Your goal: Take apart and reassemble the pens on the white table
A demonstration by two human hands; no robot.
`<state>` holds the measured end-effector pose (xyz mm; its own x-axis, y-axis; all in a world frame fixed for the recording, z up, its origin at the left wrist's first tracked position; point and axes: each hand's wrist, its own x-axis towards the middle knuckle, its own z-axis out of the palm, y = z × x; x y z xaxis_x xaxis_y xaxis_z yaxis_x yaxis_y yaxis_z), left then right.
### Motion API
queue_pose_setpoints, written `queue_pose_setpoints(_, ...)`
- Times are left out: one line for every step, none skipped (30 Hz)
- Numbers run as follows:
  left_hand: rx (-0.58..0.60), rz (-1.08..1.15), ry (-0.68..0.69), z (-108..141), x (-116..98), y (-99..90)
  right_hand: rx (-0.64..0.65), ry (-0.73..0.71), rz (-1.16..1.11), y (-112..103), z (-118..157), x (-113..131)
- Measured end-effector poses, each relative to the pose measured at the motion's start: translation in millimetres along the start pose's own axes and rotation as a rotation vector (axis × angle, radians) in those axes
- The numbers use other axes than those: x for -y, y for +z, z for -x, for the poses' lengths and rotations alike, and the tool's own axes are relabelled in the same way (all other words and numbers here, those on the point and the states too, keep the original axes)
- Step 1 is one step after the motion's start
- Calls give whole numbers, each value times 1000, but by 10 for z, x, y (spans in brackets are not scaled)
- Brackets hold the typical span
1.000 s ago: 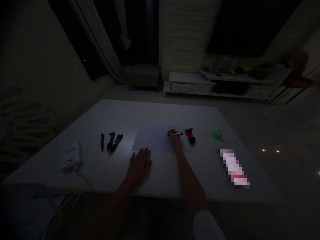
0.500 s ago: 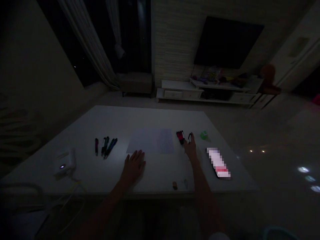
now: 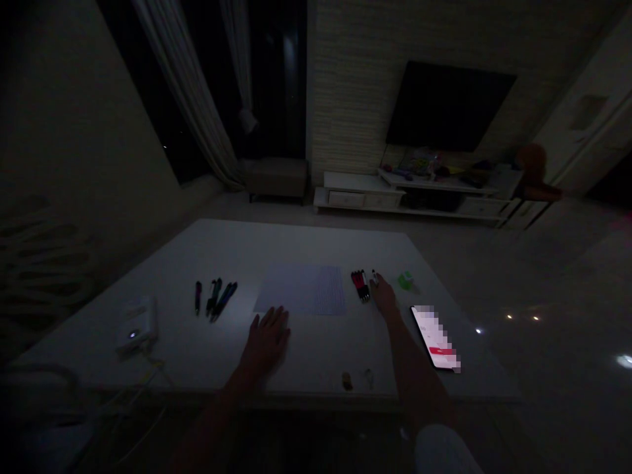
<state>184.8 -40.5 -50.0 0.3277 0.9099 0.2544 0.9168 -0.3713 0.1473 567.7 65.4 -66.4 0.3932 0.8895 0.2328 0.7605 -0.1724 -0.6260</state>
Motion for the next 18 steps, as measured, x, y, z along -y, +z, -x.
queue_pose_setpoints(0, 0, 1, 2, -1, 1, 9, 8, 15, 19, -13, -15)
queue_pose_setpoints(0, -1, 0, 4, -3, 1, 23, 13, 24, 35, -17, -30)
queue_pose_setpoints(1, -1, -2, 5, -6, -1, 34, 16, 26, 50, -13, -43)
queue_pose_setpoints(2, -1, -4, 5, -9, -5, 32, 19, 20, 63, 1, -53)
queue_pose_setpoints(3, 0, -6, 5, -10, -10, 24, 20, 11, 76, 23, -59)
queue_pose_setpoints(3, 1, -6, 4, -11, -16, 10, 20, 1, 87, 51, -61)
queue_pose_setpoints(3, 2, -6, 2, -10, -22, -4, 16, -11, 98, 84, -59)
queue_pose_setpoints(3, 4, -6, 1, -9, -28, -20, 10, -22, 106, 118, -54)
queue_pose_setpoints(3, 6, -6, 0, -8, -32, -36, 4, -35, 112, 153, -47)
queue_pose_setpoints(3, 10, -6, 0, -9, -34, -47, -5, -49, 115, 186, -41)
queue_pose_setpoints(2, 15, -6, 3, -14, -34, -54, -17, -64, 116, 219, -36)
queue_pose_setpoints(1, 22, -5, 6, -21, -31, -59, -31, -79, 116, 251, -35)
queue_pose_setpoints(-3, 33, -3, 11, -31, -25, -63, -42, -93, 113, 284, -38)
queue_pose_setpoints(-12, 46, 3, 15, -40, -18, -69, -49, -111, 110, 318, -45)
queue_pose_setpoints(-29, 62, 6, 17, -44, -12, -78, -51, -132, 105, 357, -56)
queue_pose_setpoints(-56, 85, 5, 15, -37, -11, -96, -45, -154, 98, 400, -71)
queue_pose_setpoints(-91, 115, -6, 8, -13, -20, -122, -32, -176, 89, 449, -89)
queue_pose_setpoints(-133, 153, -34, -4, 34, -44, -153, -12, -193, 78, 503, -108)
